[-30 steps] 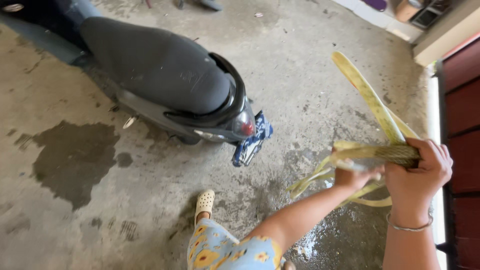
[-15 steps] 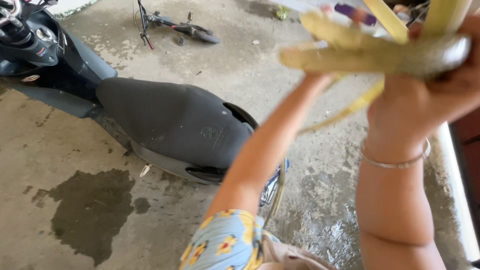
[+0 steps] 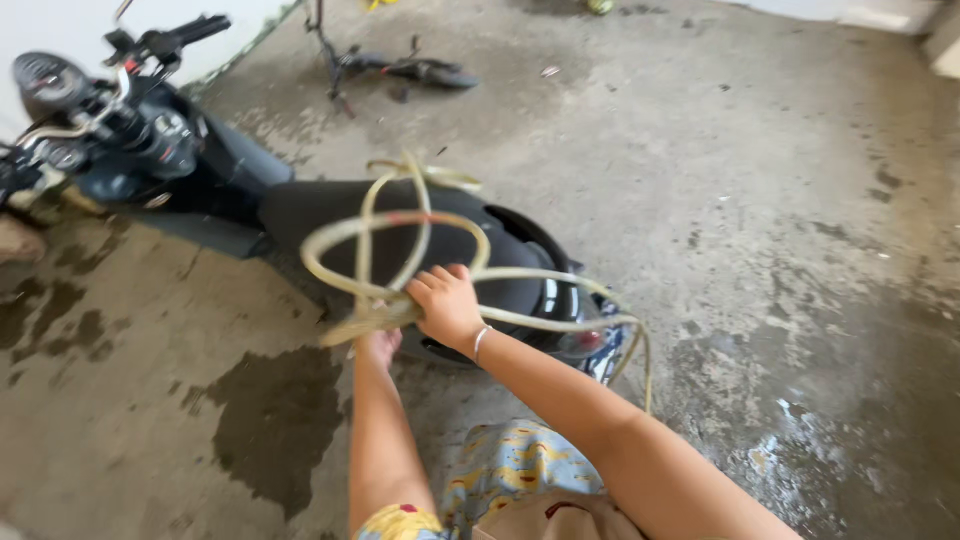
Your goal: The person organizes a garage area by coiling a hose and placing it on a scooter, then moving a bicycle. They pick up a yellow bag and place it on a stack of items. Finally, they sweep the concrete floor with a broom, gathering debris into a striped bag and picking up additional trash by hand.
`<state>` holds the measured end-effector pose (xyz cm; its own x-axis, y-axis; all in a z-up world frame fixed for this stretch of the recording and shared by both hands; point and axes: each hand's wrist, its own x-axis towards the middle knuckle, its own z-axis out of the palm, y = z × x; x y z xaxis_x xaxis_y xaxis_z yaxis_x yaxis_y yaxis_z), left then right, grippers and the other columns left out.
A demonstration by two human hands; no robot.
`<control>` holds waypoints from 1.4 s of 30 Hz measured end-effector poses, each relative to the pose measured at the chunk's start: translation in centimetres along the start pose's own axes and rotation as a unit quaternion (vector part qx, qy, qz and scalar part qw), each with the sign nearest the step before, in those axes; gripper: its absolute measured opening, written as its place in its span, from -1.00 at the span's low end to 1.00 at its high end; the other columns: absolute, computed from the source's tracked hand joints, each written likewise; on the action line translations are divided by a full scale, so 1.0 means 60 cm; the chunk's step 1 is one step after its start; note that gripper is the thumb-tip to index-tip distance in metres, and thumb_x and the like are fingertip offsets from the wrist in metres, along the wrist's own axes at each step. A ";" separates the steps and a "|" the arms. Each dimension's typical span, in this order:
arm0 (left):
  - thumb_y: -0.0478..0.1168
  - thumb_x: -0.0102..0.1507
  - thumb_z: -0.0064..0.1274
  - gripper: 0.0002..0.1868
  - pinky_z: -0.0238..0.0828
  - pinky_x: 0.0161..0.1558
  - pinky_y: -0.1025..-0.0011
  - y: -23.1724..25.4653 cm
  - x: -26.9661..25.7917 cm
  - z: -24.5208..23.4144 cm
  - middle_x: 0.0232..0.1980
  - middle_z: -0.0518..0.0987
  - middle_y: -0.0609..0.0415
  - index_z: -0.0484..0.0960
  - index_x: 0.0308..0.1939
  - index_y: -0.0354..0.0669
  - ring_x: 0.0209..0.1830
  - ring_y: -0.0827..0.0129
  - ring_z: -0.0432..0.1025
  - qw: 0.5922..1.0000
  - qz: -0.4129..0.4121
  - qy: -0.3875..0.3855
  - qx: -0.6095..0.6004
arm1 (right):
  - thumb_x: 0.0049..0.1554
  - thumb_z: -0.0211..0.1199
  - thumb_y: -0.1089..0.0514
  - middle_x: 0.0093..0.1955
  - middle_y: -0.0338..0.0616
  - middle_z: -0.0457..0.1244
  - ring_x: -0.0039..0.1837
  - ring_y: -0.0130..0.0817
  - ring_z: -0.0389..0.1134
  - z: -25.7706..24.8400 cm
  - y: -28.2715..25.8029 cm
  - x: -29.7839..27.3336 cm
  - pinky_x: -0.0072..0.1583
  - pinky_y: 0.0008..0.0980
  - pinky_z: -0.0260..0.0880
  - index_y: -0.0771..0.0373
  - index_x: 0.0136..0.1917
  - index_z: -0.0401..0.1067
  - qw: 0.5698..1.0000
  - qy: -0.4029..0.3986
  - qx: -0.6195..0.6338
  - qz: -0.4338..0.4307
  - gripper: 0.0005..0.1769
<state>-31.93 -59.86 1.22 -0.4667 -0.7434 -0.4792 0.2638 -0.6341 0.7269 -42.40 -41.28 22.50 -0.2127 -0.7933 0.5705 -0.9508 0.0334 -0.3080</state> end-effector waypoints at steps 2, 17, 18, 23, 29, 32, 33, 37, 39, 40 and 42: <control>-0.08 0.33 0.01 -0.60 0.34 -0.31 0.38 -0.056 -0.030 -0.082 -0.24 0.40 0.27 0.39 0.25 0.16 -0.36 0.41 0.31 0.993 -0.098 0.050 0.034 | -0.25 0.34 0.17 -0.17 -0.24 0.31 0.02 -0.21 0.32 0.090 0.044 -0.060 0.10 -0.11 0.18 0.10 -0.08 0.50 0.986 -0.093 -0.128 -0.044 -0.61; -0.09 0.37 -0.18 -0.69 0.24 0.06 0.04 -0.204 -0.124 -0.099 0.11 0.43 -0.12 0.42 0.13 -0.09 0.00 0.16 0.26 0.957 0.021 0.285 -0.057 | 0.11 0.19 0.10 0.33 0.00 0.21 0.42 -0.08 0.16 0.129 0.141 -0.171 0.48 0.21 -0.05 0.02 0.41 0.32 0.943 -0.211 -0.235 -0.105 -0.43; -0.02 0.42 -0.25 -0.70 0.15 -0.01 0.06 -0.200 -0.123 -0.085 0.06 0.38 -0.10 0.39 0.11 -0.09 -0.02 0.12 0.20 0.950 0.041 0.299 -0.074 | 0.14 0.20 0.08 0.40 0.03 0.18 0.47 -0.05 0.12 0.118 0.140 -0.181 0.50 0.20 -0.06 -0.01 0.47 0.28 0.943 -0.190 -0.244 -0.119 -0.38; 0.14 0.42 -0.45 -0.49 0.25 0.19 0.04 -0.188 -0.167 -0.024 0.27 0.46 0.00 0.29 0.26 -0.09 0.18 0.22 0.41 0.935 0.074 0.345 -0.040 | -0.03 0.29 -0.06 0.58 0.02 0.02 0.56 -0.02 0.04 0.042 0.136 -0.257 0.44 0.26 -0.07 -0.20 0.49 0.21 0.967 -0.161 -0.167 -0.102 -0.19; 0.26 0.38 -0.72 -0.28 0.31 0.32 -0.04 -0.177 -0.222 0.043 0.33 0.43 -0.04 0.15 0.49 0.04 0.25 0.02 0.46 0.925 0.053 0.349 -0.142 | 0.01 0.34 -0.10 0.43 0.02 0.10 0.49 -0.06 0.09 -0.095 0.229 -0.532 0.50 0.29 -0.23 -0.10 0.30 0.37 0.971 -0.101 -0.084 0.202 -0.43; 0.36 0.34 -0.64 -0.20 0.32 0.34 -0.06 -0.190 -0.235 0.081 0.40 0.36 -0.12 0.04 0.53 0.04 0.32 -0.06 0.41 0.920 0.089 0.334 -0.183 | 0.01 0.38 -0.09 0.46 0.11 0.06 0.55 0.05 -0.05 -0.165 0.274 -0.719 0.51 0.16 -0.28 0.06 0.43 0.25 0.898 -0.066 -0.164 0.402 -0.24; 0.42 0.32 -0.60 -0.15 0.27 0.37 -0.07 -0.200 -0.242 0.087 0.43 0.31 -0.14 -0.03 0.55 0.05 0.36 -0.05 0.36 0.927 0.086 0.310 -0.193 | -0.01 0.38 -0.06 0.48 0.06 0.07 0.55 0.01 -0.03 -0.194 0.281 -0.782 0.50 0.16 -0.22 0.03 0.45 0.25 0.862 -0.056 -0.175 0.472 -0.22; 0.59 0.19 -0.33 0.08 0.00 0.36 -0.12 -0.289 -0.259 0.114 0.47 0.26 -0.19 -0.06 0.56 -0.02 0.40 0.03 0.25 0.986 0.039 0.161 -0.011 | 0.07 0.38 -0.07 0.42 0.15 0.09 0.48 0.14 0.02 -0.279 0.309 -0.935 0.40 0.22 -0.02 0.17 0.52 0.18 0.780 0.033 -0.198 0.593 -0.16; 0.54 0.15 -0.18 0.04 0.08 0.28 -0.05 -0.339 -0.248 0.128 0.40 0.30 -0.15 0.07 0.48 -0.05 0.29 0.07 0.30 0.989 0.044 0.136 0.043 | 0.10 0.38 -0.05 0.38 0.18 0.11 0.43 0.16 0.05 -0.296 0.308 -0.967 0.35 0.22 0.02 0.21 0.53 0.18 0.748 0.044 -0.198 0.631 -0.18; 0.52 0.15 -0.13 0.01 0.16 0.24 -0.03 -0.360 -0.242 0.130 0.36 0.32 -0.14 0.13 0.42 -0.12 0.22 0.10 0.29 0.982 0.059 0.157 0.082 | 0.11 0.39 -0.03 0.37 0.19 0.11 0.41 0.16 0.06 -0.298 0.305 -0.973 0.34 0.21 0.03 0.24 0.53 0.17 0.747 0.049 -0.196 0.634 -0.18; 0.42 0.22 -0.02 -0.13 0.26 0.18 0.00 -0.400 -0.234 0.120 0.24 0.36 -0.13 0.26 0.27 -0.22 0.12 0.14 0.30 0.960 0.150 0.172 0.161 | 0.11 0.39 0.00 0.34 0.18 0.14 0.39 0.13 0.08 -0.298 0.308 -0.975 0.34 0.16 0.05 0.25 0.51 0.18 0.751 0.050 -0.182 0.632 -0.20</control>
<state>-37.79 -32.70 -5.98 -0.0890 -0.9438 -0.3184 0.0422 -0.3230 0.9455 -51.56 16.57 -2.97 -0.9965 0.0616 0.0564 0.0311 0.9004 -0.4340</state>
